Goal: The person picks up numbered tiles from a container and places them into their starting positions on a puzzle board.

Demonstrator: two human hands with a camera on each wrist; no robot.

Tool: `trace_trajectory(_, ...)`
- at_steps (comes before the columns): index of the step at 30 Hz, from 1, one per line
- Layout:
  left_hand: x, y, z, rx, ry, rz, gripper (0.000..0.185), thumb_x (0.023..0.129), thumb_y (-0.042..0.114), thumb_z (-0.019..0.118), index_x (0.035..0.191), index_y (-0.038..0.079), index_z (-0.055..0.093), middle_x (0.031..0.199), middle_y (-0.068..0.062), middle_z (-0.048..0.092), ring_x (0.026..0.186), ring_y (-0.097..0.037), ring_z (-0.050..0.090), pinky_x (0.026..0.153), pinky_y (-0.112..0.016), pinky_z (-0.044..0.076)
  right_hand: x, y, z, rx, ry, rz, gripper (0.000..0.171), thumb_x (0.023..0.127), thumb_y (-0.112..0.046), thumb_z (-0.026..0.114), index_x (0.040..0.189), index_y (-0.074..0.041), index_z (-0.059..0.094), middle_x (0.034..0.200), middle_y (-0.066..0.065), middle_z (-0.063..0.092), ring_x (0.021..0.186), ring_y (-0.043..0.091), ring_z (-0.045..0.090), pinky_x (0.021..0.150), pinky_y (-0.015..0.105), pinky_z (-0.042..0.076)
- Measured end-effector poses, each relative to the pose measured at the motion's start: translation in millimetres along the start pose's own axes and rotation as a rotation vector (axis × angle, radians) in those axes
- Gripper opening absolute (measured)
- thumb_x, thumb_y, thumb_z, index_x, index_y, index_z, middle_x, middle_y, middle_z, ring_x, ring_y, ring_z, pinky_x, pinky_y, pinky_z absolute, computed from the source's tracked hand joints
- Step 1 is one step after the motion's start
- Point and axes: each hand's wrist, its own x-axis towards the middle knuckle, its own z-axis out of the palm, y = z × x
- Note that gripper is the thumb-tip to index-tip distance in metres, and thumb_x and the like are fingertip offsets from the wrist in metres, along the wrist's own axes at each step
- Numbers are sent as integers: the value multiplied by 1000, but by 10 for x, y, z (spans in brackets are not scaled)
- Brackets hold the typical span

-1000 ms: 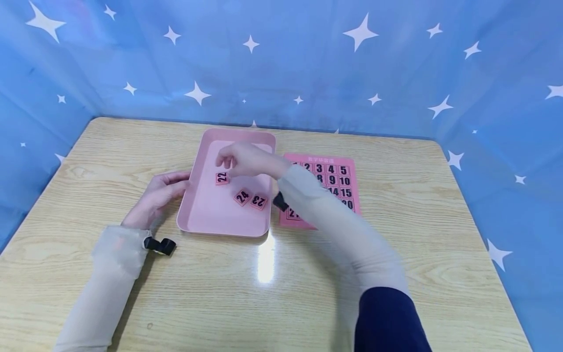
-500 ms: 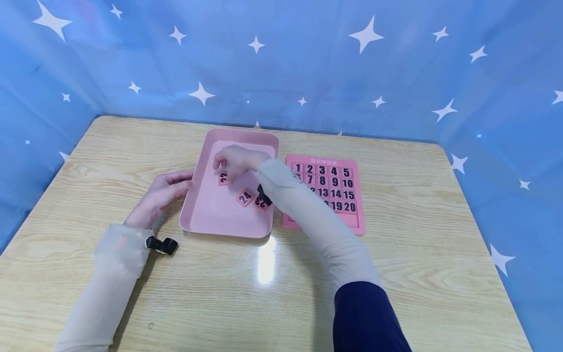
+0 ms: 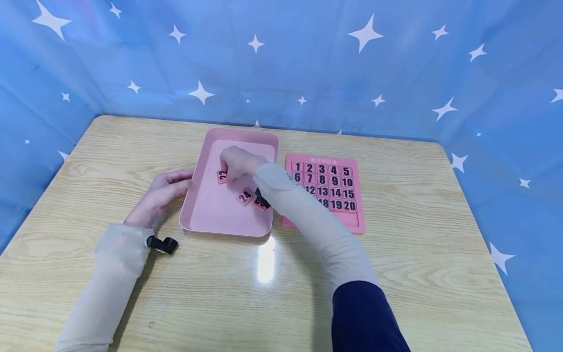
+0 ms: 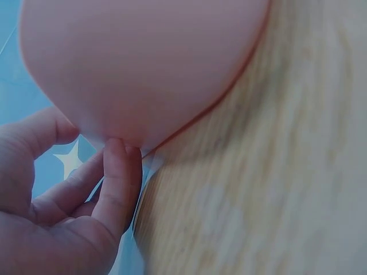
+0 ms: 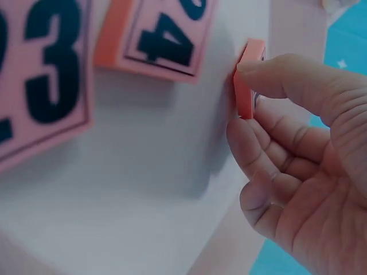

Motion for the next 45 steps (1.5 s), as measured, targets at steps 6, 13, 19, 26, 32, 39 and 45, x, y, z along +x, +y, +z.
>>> trace_trajectory(6,4,-11,1,-22,-5,1,42,87,2,58,125,-14,50,103,-2,61,81,0,56,71,-14,48,-230,-5,-206,1,109,-60,25,76,-20,77,87,-2,63,83,7,62,75,18,54,71,26,46)
trace_trajectory(13,3,-26,-10,-26,-4,5,42,88,3,58,125,-14,50,96,4,61,79,0,56,70,-14,48,-838,143,-304,51,205,-94,30,74,-14,77,95,2,64,86,9,63,78,21,58,73,29,50)
trace_trajectory(19,-12,-16,-10,-2,3,-4,43,88,5,59,126,-12,51,101,0,62,83,0,55,72,-13,47,-1376,432,-127,109,241,-42,23,70,-1,71,92,1,63,81,7,61,74,19,57,68,31,50)
trace_trajectory(26,1,-36,-16,-14,3,-2,43,87,4,59,126,-12,51,103,1,63,84,0,56,74,-14,48,-1840,690,69,84,286,30,23,68,1,71,90,-1,63,80,4,61,73,16,57,67,32,50)
trace_trajectory(32,-1,-34,-14,-7,6,-12,43,87,4,59,126,-11,52,102,3,63,85,0,55,74,-13,47,-2066,786,270,58,313,66,26,65,0,75,89,3,64,79,5,62,70,16,57,66,31,51)
trace_trajectory(39,-4,-19,4,-24,4,-6,44,86,4,60,126,-12,51,96,7,64,84,0,56,73,-13,47,-2175,766,489,114,285,223,22,65,-1,75,84,2,65,72,4,62,65,13,56,62,27,50)
trace_trajectory(45,-4,1,12,-8,-2,-11,44,87,5,60,127,-11,51,102,3,64,85,0,56,74,-13,47,-2216,701,531,128,271,352,21,69,-10,77,81,1,64,72,5,63,66,16,57,63,30,51)
